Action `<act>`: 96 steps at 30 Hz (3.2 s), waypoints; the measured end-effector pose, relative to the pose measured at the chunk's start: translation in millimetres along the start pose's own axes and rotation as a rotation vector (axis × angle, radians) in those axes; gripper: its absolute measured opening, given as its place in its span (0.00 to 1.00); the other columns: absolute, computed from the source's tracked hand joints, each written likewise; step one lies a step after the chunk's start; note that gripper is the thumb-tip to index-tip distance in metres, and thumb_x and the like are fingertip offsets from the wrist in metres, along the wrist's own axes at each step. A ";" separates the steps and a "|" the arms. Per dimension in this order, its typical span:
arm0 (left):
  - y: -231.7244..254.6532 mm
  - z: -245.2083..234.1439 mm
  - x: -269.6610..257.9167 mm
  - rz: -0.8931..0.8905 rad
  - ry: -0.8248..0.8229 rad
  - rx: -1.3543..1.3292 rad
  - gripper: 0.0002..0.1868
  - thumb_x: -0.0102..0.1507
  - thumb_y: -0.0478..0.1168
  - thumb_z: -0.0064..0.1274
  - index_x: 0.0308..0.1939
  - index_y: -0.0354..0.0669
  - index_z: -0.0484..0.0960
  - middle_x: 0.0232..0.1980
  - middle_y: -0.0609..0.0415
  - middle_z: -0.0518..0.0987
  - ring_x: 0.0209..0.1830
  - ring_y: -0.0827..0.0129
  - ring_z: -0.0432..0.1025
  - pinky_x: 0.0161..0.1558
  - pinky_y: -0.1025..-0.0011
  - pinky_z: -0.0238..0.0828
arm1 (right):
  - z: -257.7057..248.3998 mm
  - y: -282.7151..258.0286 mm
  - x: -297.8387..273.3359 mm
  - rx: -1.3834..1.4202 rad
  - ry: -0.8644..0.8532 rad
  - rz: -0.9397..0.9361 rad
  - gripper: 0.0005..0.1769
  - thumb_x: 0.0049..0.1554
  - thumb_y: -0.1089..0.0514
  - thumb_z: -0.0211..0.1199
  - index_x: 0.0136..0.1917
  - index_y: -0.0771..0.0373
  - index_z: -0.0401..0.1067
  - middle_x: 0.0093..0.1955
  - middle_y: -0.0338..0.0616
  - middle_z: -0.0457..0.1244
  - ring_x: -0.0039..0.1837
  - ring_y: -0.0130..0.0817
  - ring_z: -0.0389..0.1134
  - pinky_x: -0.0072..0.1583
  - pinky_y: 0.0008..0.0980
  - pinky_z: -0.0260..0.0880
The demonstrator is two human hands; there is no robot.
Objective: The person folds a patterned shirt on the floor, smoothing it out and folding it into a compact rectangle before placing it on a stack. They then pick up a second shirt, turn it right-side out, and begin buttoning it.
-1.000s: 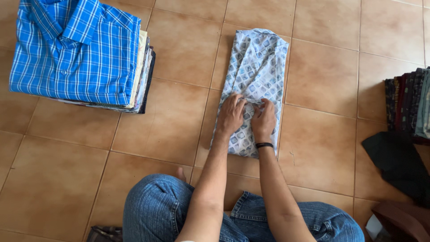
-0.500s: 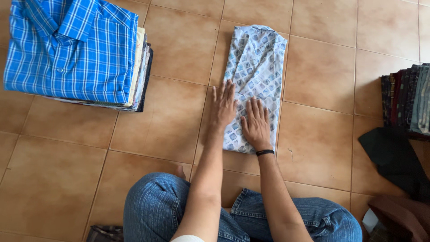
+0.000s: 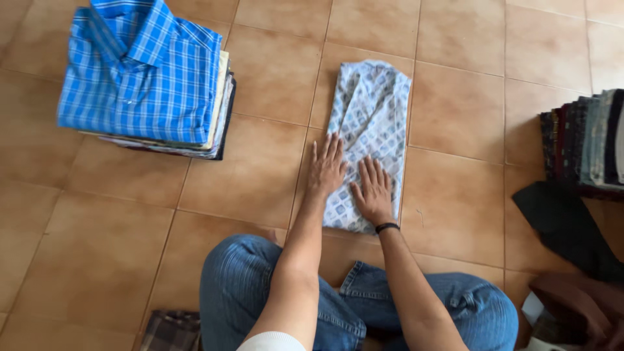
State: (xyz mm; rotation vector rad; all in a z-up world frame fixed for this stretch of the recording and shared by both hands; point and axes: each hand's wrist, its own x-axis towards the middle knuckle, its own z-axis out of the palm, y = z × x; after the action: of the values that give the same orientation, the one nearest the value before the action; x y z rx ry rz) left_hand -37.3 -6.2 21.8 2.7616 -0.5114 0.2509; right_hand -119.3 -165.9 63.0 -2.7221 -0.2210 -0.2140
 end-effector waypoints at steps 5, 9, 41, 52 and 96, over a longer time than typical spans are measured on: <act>-9.0 15.1 -38.6 -0.050 -0.077 -0.191 0.38 0.66 0.52 0.52 0.74 0.36 0.59 0.81 0.44 0.55 0.81 0.52 0.49 0.76 0.48 0.43 | 18.9 26.7 -32.4 0.289 0.063 0.002 0.26 0.59 0.51 0.63 0.69 0.57 0.69 0.73 0.47 0.61 0.74 0.49 0.60 0.73 0.48 0.58; -42.5 50.7 -11.4 -0.325 0.384 -0.541 0.32 0.64 0.39 0.56 0.72 0.38 0.66 0.72 0.38 0.70 0.72 0.48 0.65 0.70 0.56 0.63 | 31.0 103.9 -13.9 0.755 0.341 0.304 0.17 0.60 0.61 0.65 0.62 0.63 0.72 0.59 0.44 0.69 0.58 0.37 0.69 0.58 0.36 0.70; -61.9 -111.5 61.0 -0.014 -0.371 -1.225 0.07 0.60 0.33 0.65 0.38 0.43 0.82 0.30 0.61 0.82 0.28 0.79 0.77 0.26 0.77 0.67 | -111.7 82.8 28.1 1.144 0.208 0.183 0.18 0.56 0.71 0.66 0.60 0.68 0.73 0.57 0.40 0.70 0.58 0.25 0.71 0.60 0.27 0.73; -67.2 -59.8 -73.3 -0.098 -0.919 -0.443 0.14 0.53 0.29 0.59 0.38 0.51 0.90 0.41 0.54 0.88 0.42 0.66 0.82 0.44 0.66 0.79 | -71.7 89.6 -111.2 0.393 -0.270 0.008 0.22 0.47 0.75 0.58 0.47 0.57 0.83 0.50 0.42 0.74 0.53 0.40 0.74 0.54 0.37 0.74; -18.2 13.5 -85.4 -0.553 -0.176 -0.454 0.48 0.51 0.45 0.67 0.68 0.32 0.59 0.64 0.30 0.72 0.64 0.41 0.69 0.61 0.55 0.68 | -22.5 105.8 -92.9 0.352 -0.120 0.563 0.32 0.51 0.49 0.78 0.60 0.70 0.68 0.43 0.50 0.69 0.41 0.38 0.73 0.43 0.35 0.71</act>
State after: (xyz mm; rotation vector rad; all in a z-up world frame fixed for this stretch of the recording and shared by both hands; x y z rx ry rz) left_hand -107.6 32.5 -15.3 2.3631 0.1564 -0.2163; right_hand -193.1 -282.5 26.8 -2.3333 0.4334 0.1384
